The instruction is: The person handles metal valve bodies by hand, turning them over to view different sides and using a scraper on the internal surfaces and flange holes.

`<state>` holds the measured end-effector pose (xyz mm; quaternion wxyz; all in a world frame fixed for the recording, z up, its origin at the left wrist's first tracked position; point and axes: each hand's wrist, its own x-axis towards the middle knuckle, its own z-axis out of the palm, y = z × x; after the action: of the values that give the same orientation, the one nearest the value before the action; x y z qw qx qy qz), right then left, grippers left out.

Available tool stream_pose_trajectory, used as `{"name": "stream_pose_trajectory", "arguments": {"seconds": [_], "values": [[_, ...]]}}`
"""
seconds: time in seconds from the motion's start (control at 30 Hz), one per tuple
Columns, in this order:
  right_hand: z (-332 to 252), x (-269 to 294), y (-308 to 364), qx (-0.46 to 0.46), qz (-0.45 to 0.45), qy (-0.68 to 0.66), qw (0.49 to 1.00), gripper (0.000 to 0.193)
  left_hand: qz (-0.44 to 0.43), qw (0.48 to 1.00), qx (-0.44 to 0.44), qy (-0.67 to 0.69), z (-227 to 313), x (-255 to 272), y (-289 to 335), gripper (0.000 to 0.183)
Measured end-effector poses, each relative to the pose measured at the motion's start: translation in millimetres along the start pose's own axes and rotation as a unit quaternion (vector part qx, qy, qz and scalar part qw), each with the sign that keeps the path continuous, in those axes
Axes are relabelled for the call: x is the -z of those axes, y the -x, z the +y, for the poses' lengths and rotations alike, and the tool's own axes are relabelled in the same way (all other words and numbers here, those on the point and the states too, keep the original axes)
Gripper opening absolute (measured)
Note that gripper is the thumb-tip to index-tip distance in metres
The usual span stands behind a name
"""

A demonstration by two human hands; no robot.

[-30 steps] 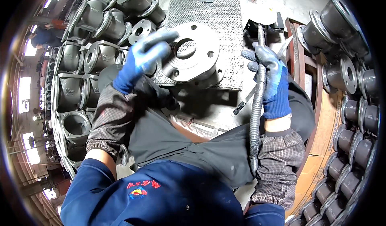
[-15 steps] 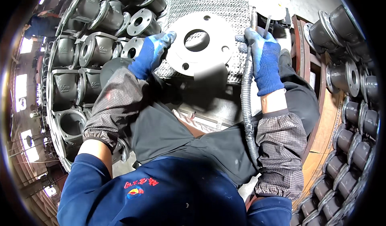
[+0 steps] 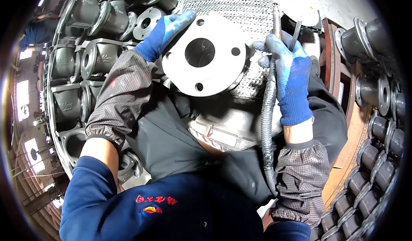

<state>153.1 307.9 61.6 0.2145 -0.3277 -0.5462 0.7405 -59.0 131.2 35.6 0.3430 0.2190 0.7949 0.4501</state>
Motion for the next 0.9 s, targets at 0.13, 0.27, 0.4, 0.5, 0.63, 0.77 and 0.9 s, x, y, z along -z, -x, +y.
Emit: {"name": "stream_pose_trajectory", "arguments": {"seconds": [0.13, 0.27, 0.4, 0.5, 0.63, 0.77, 0.9], "values": [[6, 5, -4, -0.004, 0.012, 0.052, 0.999, 0.032, 0.001, 0.999, -0.031, -0.036, 31, -20, 18, 0.051], [12, 19, -10, -0.006, 0.083, 0.124, 0.989, 0.032, -0.007, 0.973, -0.134, -0.188, 58, -45, 35, 0.032], [24, 56, -18, 0.013, 0.08, 0.173, 0.981, 0.034, 0.031, 0.884, -0.355, -0.302, 69, -73, 41, 0.034], [20, 63, -9, 0.012, 0.075, 0.177, 0.981, 0.034, 0.045, 0.922, -0.288, -0.256, 76, -92, 46, 0.035], [25, 72, -8, 0.069, 0.054, 0.185, 0.979, 0.033, 0.018, 0.923, -0.314, -0.223, 79, -99, 53, 0.033], [23, 62, -4, 0.084, -0.006, 0.169, 0.982, 0.031, -0.065, 0.948, -0.284, -0.125, 81, -88, 61, 0.033], [8, 46, 4, -0.01, -0.113, 0.098, 0.989, 0.031, -0.017, 0.887, -0.391, -0.245, 65, -64, 55, 0.024]]}}
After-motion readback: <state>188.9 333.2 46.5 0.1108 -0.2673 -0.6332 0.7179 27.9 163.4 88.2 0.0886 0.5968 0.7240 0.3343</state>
